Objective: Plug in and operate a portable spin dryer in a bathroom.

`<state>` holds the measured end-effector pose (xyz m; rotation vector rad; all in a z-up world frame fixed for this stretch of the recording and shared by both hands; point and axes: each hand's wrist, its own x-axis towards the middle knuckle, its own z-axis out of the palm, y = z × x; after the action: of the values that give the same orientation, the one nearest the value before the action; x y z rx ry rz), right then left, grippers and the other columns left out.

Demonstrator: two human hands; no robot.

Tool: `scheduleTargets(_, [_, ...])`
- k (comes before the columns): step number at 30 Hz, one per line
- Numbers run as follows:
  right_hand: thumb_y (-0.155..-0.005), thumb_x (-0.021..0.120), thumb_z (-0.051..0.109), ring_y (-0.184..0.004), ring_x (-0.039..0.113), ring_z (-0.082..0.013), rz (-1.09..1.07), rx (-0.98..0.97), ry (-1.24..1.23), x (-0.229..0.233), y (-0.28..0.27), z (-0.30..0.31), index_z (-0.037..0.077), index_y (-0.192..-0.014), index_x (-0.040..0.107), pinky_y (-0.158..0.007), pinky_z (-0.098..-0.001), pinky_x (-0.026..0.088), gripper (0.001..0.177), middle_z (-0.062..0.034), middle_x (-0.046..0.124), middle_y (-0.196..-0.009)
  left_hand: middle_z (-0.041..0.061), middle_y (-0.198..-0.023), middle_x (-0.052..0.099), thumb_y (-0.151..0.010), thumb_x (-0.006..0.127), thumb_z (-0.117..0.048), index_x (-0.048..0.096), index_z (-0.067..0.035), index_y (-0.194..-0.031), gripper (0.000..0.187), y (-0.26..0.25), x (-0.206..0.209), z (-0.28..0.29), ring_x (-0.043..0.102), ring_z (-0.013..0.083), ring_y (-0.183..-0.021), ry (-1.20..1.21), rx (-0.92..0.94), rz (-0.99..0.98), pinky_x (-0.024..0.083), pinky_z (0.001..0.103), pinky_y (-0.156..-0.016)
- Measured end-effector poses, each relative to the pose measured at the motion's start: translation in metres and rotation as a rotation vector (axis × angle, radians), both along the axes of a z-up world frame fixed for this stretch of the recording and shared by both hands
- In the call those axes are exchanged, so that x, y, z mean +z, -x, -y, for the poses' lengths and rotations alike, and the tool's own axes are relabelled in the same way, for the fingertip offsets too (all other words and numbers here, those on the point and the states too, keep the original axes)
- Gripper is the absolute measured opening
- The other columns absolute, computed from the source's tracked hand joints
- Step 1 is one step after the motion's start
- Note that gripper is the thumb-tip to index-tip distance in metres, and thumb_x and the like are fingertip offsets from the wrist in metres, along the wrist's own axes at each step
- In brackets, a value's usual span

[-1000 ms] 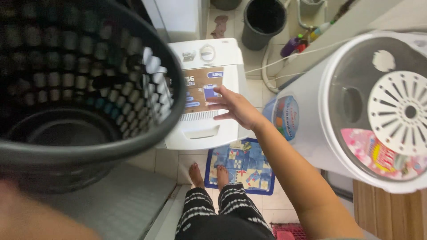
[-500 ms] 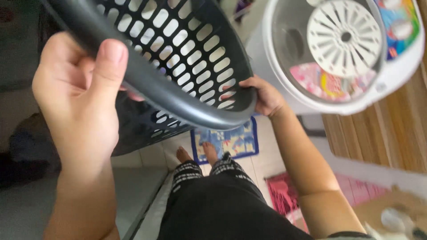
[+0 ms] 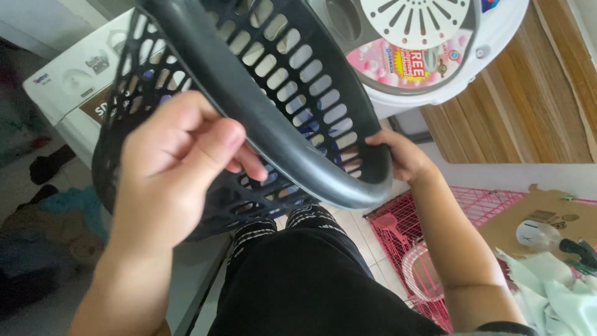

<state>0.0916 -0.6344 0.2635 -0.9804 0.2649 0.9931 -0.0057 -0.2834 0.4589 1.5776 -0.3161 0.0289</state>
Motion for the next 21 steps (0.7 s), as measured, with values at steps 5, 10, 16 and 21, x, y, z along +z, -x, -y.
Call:
scheduleTargets(5, [-0.088,0.054,0.021,-0.102,0.069,-0.0412,-0.046,-0.060,0.028,-0.004,0.033,0.026,-0.008,-0.140,0.046,-0.091,-0.0508,0.058,0.059,-0.0337,0.063,-0.124,0.014,-0.106,0.074,-0.110,0.053,-0.014,0.061,0.000,-0.109,0.016,-0.001,-0.010,0.028,0.073,0.0155,-0.085,0.117,-0.113,-0.054,0.062,0.025,-0.074])
scheduleTargets(10, [-0.089,0.057,0.020,-0.093,0.071,-0.0324,-0.070,-0.211,0.031,-0.035,0.085,0.050,-0.006,-0.135,0.052,-0.084,-0.0434,0.059,0.053,-0.0295,0.068,-0.117,0.013,-0.106,0.073,-0.109,0.055,-0.017,0.062,0.000,-0.109,0.018,0.003,-0.010,0.053,0.072,0.0148,-0.085,0.178,-0.254,-0.140,0.064,0.025,-0.077])
scheduleTargets(16, [-0.090,0.060,0.023,-0.067,0.072,-0.0262,-0.284,-0.492,0.233,-0.084,0.172,0.085,-0.011,-0.111,0.064,-0.062,-0.0362,0.061,0.040,-0.0219,0.073,-0.087,0.009,-0.091,0.074,-0.101,0.061,-0.019,0.064,0.000,-0.103,0.019,0.007,-0.015,0.094,0.073,0.0113,-0.076,0.019,-0.338,-0.328,0.058,0.024,-0.066])
scheduleTargets(21, [-0.085,0.061,0.024,-0.061,0.072,-0.0235,-0.375,-0.641,0.222,-0.089,0.232,0.107,-0.010,-0.106,0.065,-0.054,-0.0344,0.059,0.040,-0.0173,0.073,-0.080,0.006,-0.087,0.075,-0.096,0.067,-0.022,0.066,0.000,-0.100,0.022,0.014,-0.034,0.133,0.072,0.0097,-0.072,-0.051,-0.453,-0.429,0.060,0.025,-0.064])
